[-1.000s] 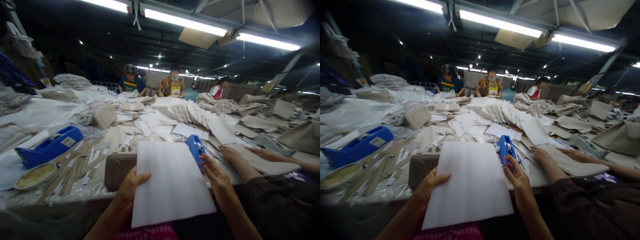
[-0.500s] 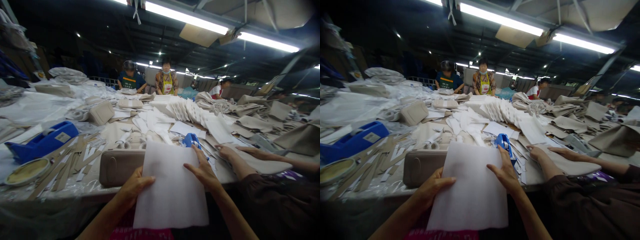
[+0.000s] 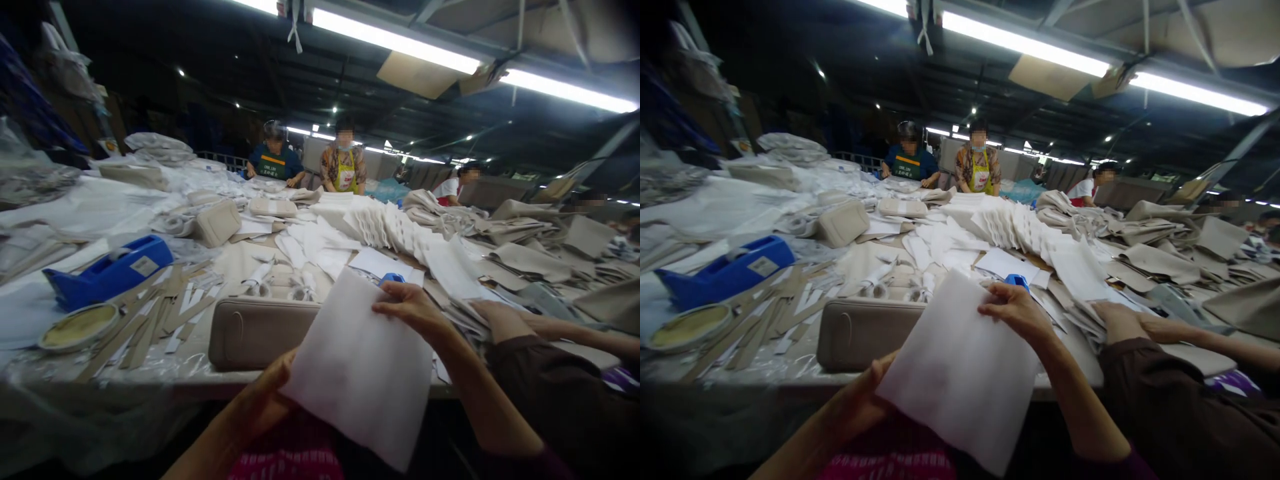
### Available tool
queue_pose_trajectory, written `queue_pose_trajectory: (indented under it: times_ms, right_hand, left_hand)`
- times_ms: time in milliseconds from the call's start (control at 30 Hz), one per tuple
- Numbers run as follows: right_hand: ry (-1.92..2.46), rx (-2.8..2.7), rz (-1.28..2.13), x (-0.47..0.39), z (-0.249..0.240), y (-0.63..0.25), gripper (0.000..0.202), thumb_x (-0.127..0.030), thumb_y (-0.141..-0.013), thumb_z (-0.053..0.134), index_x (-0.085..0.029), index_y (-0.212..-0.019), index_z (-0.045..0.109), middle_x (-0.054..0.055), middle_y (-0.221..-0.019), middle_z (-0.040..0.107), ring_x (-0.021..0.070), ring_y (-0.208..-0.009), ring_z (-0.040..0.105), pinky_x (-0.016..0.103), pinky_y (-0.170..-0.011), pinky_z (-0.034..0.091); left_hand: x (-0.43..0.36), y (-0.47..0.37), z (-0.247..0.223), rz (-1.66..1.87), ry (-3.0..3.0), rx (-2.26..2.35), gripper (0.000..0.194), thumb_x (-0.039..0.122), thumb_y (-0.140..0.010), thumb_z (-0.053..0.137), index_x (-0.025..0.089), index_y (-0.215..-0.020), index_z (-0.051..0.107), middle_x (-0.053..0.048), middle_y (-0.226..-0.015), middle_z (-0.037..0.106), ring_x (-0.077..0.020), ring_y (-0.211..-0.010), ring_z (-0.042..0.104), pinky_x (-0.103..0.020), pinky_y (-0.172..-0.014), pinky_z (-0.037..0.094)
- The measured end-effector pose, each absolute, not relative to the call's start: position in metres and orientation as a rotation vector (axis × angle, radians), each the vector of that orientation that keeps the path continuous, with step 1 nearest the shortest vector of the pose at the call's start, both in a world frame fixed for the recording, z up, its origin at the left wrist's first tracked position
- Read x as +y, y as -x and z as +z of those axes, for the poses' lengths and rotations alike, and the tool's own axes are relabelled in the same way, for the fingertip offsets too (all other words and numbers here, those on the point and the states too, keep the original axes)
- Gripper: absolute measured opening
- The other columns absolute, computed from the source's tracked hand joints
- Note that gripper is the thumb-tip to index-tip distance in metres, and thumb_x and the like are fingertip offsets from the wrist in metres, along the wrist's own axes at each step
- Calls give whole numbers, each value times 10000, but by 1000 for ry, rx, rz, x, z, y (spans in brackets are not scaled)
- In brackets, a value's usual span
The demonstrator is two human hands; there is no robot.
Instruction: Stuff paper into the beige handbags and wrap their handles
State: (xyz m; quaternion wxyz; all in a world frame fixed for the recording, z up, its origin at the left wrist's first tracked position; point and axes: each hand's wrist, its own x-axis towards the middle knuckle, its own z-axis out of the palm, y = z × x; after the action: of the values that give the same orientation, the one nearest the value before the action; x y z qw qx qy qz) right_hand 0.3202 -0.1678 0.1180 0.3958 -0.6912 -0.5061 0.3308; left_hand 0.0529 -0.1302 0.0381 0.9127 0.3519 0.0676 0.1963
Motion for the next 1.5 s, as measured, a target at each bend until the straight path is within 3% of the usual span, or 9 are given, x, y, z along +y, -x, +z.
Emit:
queue_pose_trajectory:
  times_ms: [133,267,400,600,700,967,1100,1300,1500]
  right_hand:
    - [1881,-1344,583,-171,119,-317,206,-391,-734,673,-193,-752,623,-13,-656,617,136,-572,550,232,-535,393]
    - [2086,-1602,-192,-183,113,-297,149,-370,-824,604,-227,-817,645,-9,-600,610,175,-590,587,263,-556,375]
    - [1927,-1971,-447,-202,98,-273,183,-262,-932,454,-229,-1005,619,33,-824,705,181,-659,651,269,-568,410]
    - [1762,-2201,-373,-216,87,-247,705,-551,-791,621,-100,-1298,427,191,-1118,649,304,-986,637,406,-806,517]
    - [1743,-2256,-290,-215,84,-246,884,-540,-694,716,-119,-1379,350,190,-1198,613,332,-1070,599,464,-875,505]
    - [1795,-1971,-117,-192,84,-268,504,-156,-804,471,-209,-1303,509,103,-1203,634,253,-1058,631,356,-840,536]
    - [1830,-1793,93,-164,110,-292,338,-235,-853,465,-245,-1131,657,56,-1104,684,252,-983,651,335,-790,530]
    - [1988,-1435,606,-95,130,-345,241,-382,-725,625,-153,-775,678,47,-678,688,209,-566,611,291,-490,459]
    - [1839,-1295,1055,-40,108,-370,314,-267,-549,705,-142,-832,650,49,-742,711,216,-620,650,321,-589,526]
  left_hand:
    - [-145,-52,9,295,-750,169,776,469,-633,784,139,-1292,542,-173,-1230,616,-391,-1185,524,-472,-947,453]
    - [-150,-57,9,278,-593,317,535,423,-831,619,101,-1252,555,-183,-1156,649,-335,-1049,626,-481,-907,480]
    - [-142,-61,31,309,-411,333,501,397,-905,506,51,-1266,534,-217,-1188,626,-341,-1045,628,-485,-893,489]
    - [-134,-66,56,388,-268,279,445,299,-920,485,14,-1257,538,-215,-1241,600,-326,-1108,598,-474,-986,433]
    - [-135,-71,58,390,-223,254,444,304,-932,458,0,-1243,551,-210,-1211,619,-299,-1101,605,-441,-1019,406]
    - [-122,-77,74,399,-650,306,436,398,-903,504,100,-1211,583,-170,-1170,628,-265,-1054,599,-389,-908,449]
    - [-54,-75,108,79,-1335,253,415,320,-769,690,177,-1155,635,-93,-1103,665,-241,-991,612,-325,-847,456]
    - [76,-106,103,282,-1863,840,205,57,-579,676,146,-763,692,-2,-572,622,-167,-603,577,-229,-619,412]
    - [93,-127,55,80,-1491,1021,250,308,-693,685,158,-544,552,-20,-451,540,-160,-447,500,-271,-524,415]
